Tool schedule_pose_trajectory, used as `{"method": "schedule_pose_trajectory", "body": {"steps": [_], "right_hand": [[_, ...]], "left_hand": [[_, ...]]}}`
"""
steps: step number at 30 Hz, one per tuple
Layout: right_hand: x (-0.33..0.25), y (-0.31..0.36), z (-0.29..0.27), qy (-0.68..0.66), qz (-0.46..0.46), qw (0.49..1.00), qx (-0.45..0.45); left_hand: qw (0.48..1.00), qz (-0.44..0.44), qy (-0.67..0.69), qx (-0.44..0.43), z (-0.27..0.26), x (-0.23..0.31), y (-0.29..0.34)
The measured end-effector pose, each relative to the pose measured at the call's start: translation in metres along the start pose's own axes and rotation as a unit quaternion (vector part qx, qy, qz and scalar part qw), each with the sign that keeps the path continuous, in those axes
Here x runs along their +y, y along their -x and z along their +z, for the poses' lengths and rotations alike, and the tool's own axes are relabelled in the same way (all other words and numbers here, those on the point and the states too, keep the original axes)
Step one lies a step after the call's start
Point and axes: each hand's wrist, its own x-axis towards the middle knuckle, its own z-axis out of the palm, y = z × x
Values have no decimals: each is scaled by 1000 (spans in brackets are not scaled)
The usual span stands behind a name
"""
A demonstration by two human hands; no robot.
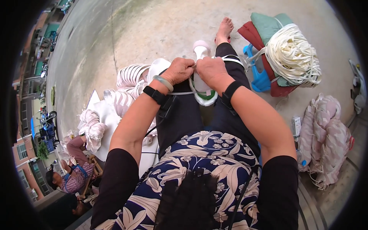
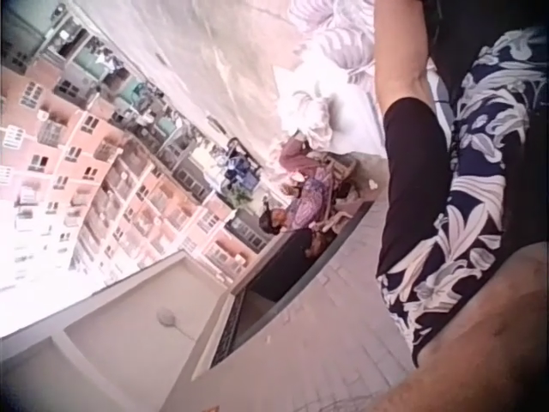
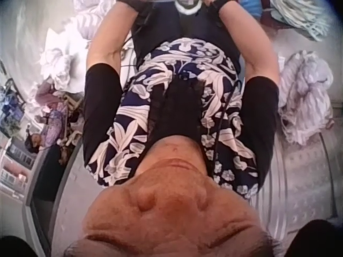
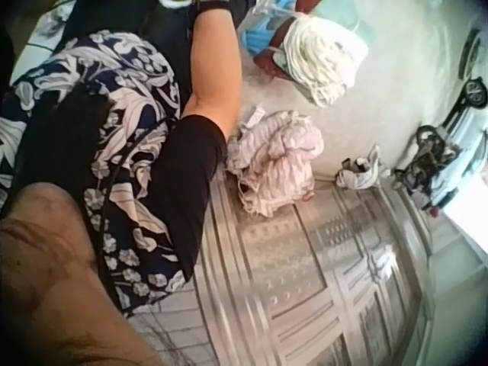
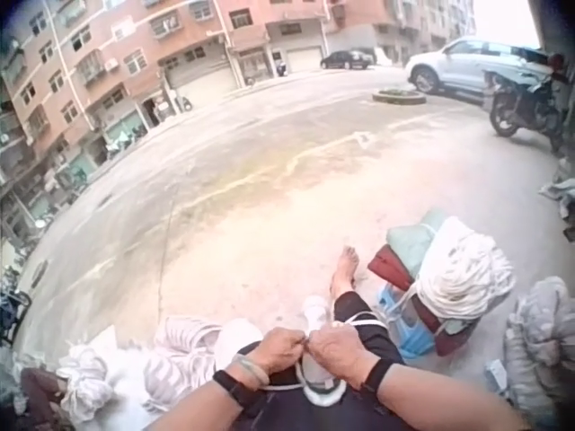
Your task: Lacing up multiple white and green sneakers while sitting outdoors.
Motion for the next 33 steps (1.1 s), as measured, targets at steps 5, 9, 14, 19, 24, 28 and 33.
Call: {"method": "schedule_pose_trajectory", "body": {"steps": [5, 9, 14, 19, 24, 28, 33], "right_hand": [[-3, -5, -6, 37, -54, 997, -37], [15, 26, -18, -67, -145, 987, -33], [47, 148, -70, -214, -83, 965, -129], [130, 307, -89, -161, 220, 909, -315], [143, 314, -88, -100, 269, 912, -293], [102, 224, -89, -61, 154, 972, -165], [49, 129, -101, -190, -51, 978, 69]], "left_hand": [[998, -9, -37, 56, 7, 1, 4], [994, -49, -56, 75, 14, 0, 2], [992, -100, -41, 65, 16, -1, 9], [991, -106, -35, 68, 20, 0, 10], [992, -99, -53, 52, 17, 13, 9], [989, -106, -73, 75, 14, 16, 5], [985, -67, -83, 133, 14, 20, 1]]}}
